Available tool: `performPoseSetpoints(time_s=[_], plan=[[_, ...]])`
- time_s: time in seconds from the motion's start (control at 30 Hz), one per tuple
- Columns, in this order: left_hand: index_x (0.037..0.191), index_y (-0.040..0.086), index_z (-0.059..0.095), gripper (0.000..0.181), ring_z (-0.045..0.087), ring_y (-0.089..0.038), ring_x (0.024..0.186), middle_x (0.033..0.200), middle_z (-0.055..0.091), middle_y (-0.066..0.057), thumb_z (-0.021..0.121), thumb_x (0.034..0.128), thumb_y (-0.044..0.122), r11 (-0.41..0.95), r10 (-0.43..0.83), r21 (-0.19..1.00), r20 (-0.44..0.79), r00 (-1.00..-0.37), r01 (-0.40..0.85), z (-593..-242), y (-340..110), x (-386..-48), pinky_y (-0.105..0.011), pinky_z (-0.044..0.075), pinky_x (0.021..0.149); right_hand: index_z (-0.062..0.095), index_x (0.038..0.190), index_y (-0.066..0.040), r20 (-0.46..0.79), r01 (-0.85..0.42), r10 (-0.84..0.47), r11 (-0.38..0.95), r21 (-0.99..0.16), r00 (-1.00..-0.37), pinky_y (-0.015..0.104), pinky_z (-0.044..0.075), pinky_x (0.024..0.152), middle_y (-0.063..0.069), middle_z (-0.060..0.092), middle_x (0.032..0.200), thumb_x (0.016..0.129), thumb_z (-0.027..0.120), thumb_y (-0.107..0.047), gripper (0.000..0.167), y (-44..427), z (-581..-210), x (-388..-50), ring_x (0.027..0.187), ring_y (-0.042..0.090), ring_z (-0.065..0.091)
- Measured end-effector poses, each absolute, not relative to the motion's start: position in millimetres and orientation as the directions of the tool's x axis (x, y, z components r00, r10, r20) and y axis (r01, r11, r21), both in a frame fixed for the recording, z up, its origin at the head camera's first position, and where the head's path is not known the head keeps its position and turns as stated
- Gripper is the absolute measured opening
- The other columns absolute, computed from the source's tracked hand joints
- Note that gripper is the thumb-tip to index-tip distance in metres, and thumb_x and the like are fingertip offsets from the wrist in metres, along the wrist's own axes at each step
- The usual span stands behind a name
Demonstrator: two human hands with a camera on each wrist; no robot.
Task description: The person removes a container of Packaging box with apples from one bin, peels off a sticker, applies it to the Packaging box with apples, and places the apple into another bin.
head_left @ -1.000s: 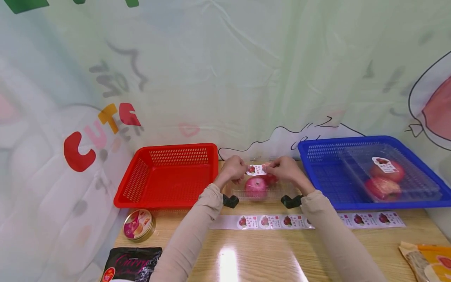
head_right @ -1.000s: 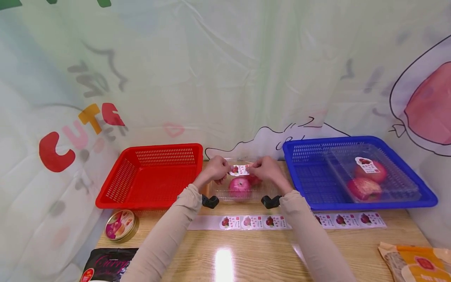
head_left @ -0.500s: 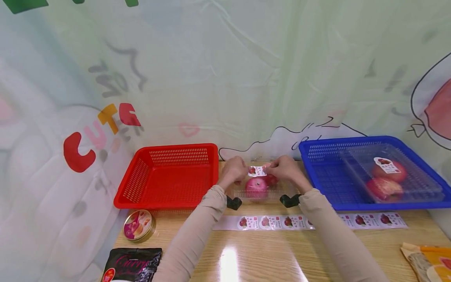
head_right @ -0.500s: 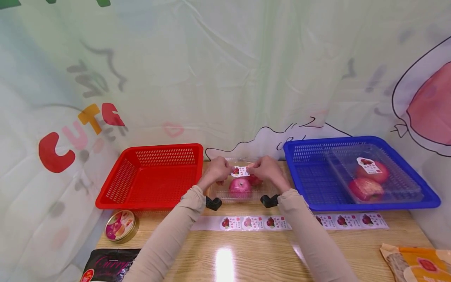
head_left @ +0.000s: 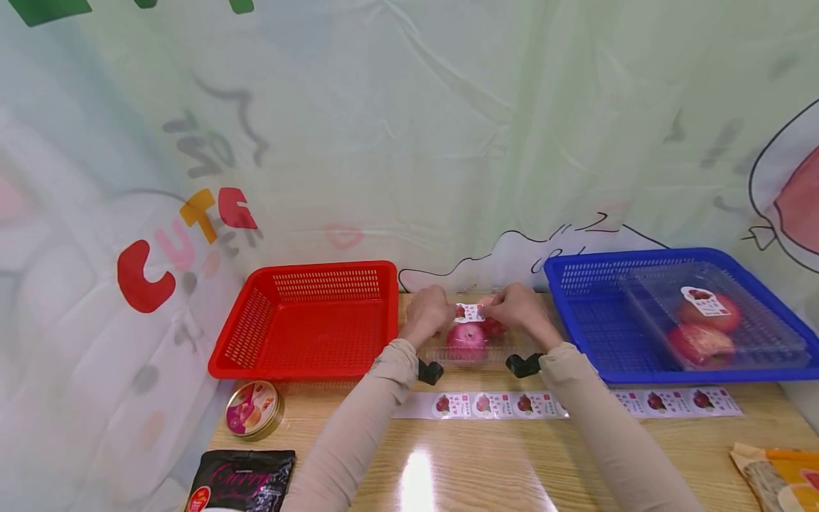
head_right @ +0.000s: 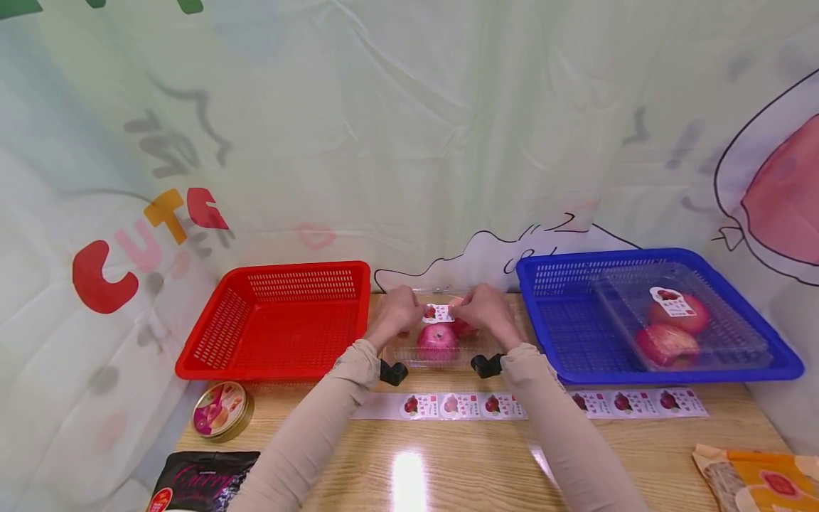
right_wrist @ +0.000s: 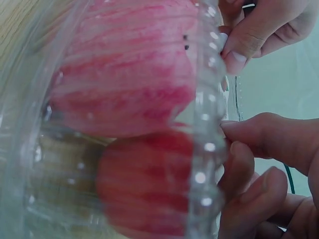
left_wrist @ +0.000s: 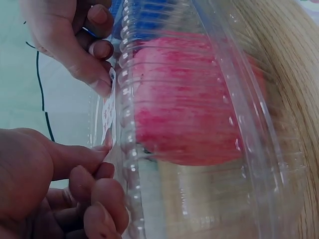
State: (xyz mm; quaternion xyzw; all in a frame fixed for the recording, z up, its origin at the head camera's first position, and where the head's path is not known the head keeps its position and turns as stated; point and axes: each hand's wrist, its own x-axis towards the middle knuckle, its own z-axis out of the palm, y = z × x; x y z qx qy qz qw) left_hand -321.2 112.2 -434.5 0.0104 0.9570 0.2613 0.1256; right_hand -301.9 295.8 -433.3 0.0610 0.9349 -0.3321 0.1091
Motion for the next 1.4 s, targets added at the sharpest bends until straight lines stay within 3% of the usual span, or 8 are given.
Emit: performPoseSetpoints(time_s=[0.33, 0.63, 0.87, 1.1, 1.2, 1.3, 1.4], plan=[[0.072, 0.005, 0.074, 0.038, 0.055, -0.020, 0.044, 0.053, 0.054, -0.004, 0.080, 0.0953, 0.035, 0.774, 0.036, 0.616, -0.276, -0.961, -0.148, -436, 111, -321, -0.026, 0.040, 0.040, 0.070, 0.108, -0.002, -0.248, 0.228, 0.076, 0.705, -0.672, -0.966, 0.031, 0.054, 0.072, 0.016, 0.072, 0.101, 0.093, 0.081, -0.033, 0.036, 300, -433, -299, 0.091, 0.029, 0.065], [0.071, 0.001, 0.077, 0.040, 0.050, -0.019, 0.043, 0.048, 0.049, -0.003, 0.082, 0.0936, 0.035, 0.748, 0.036, 0.649, -0.249, -0.968, -0.139, -436, 110, -318, -0.027, 0.036, 0.040, 0.066, 0.109, -0.003, -0.279, 0.271, 0.100, 0.670, -0.691, -0.955, 0.033, 0.055, 0.073, 0.016, 0.070, 0.102, 0.093, 0.082, -0.030, 0.036, 301, -434, -300, 0.088, 0.027, 0.063], [0.061, 0.004, 0.071, 0.046, 0.052, -0.020, 0.042, 0.047, 0.051, -0.003, 0.081, 0.0952, 0.034, 0.748, 0.015, 0.650, -0.219, -0.975, -0.134, -436, 112, -315, -0.027, 0.035, 0.040, 0.068, 0.107, -0.003, -0.250, 0.241, 0.090, 0.695, -0.678, -0.964, 0.031, 0.055, 0.070, 0.017, 0.070, 0.102, 0.094, 0.081, -0.030, 0.033, 302, -434, -296, 0.090, 0.028, 0.063], [0.060, 0.008, 0.064, 0.048, 0.058, -0.019, 0.044, 0.049, 0.054, -0.003, 0.079, 0.0967, 0.036, 0.729, 0.006, 0.678, -0.146, -0.989, -0.096, -437, 110, -311, -0.026, 0.037, 0.041, 0.066, 0.111, -0.002, -0.078, 0.101, 0.065, 0.704, -0.703, -0.995, 0.026, 0.053, 0.065, 0.021, 0.072, 0.104, 0.097, 0.076, -0.030, 0.033, 305, -426, -279, 0.088, 0.028, 0.067], [0.062, 0.010, 0.060, 0.046, 0.060, -0.018, 0.044, 0.050, 0.055, -0.002, 0.078, 0.0979, 0.032, 0.681, 0.013, 0.731, -0.065, -0.998, -0.039, -436, 105, -306, -0.025, 0.038, 0.040, 0.066, 0.110, 0.000, 0.039, 0.043, 0.104, 0.685, -0.727, -0.994, 0.027, 0.050, 0.061, 0.021, 0.074, 0.098, 0.098, 0.075, -0.034, 0.036, 311, -418, -264, 0.078, 0.025, 0.068], [0.063, 0.013, 0.055, 0.047, 0.058, -0.016, 0.043, 0.050, 0.053, -0.001, 0.073, 0.1009, 0.033, 0.628, 0.009, 0.778, 0.008, -1.000, 0.012, -433, 97, -297, -0.024, 0.035, 0.039, 0.069, 0.108, 0.000, 0.116, 0.058, 0.215, 0.663, -0.746, -0.970, 0.028, 0.047, 0.056, 0.016, 0.076, 0.087, 0.099, 0.072, -0.042, 0.043, 324, -410, -244, 0.065, 0.017, 0.067], [0.065, 0.012, 0.056, 0.048, 0.055, -0.015, 0.042, 0.050, 0.053, -0.002, 0.067, 0.1044, 0.038, 0.518, 0.020, 0.855, -0.038, -0.999, -0.022, -429, 88, -283, -0.022, 0.041, 0.039, 0.071, 0.111, -0.001, 0.133, 0.142, 0.384, 0.608, -0.781, -0.914, 0.024, 0.047, 0.053, 0.006, 0.075, 0.076, 0.099, 0.068, -0.054, 0.054, 342, -404, -222, 0.057, 0.006, 0.064]])
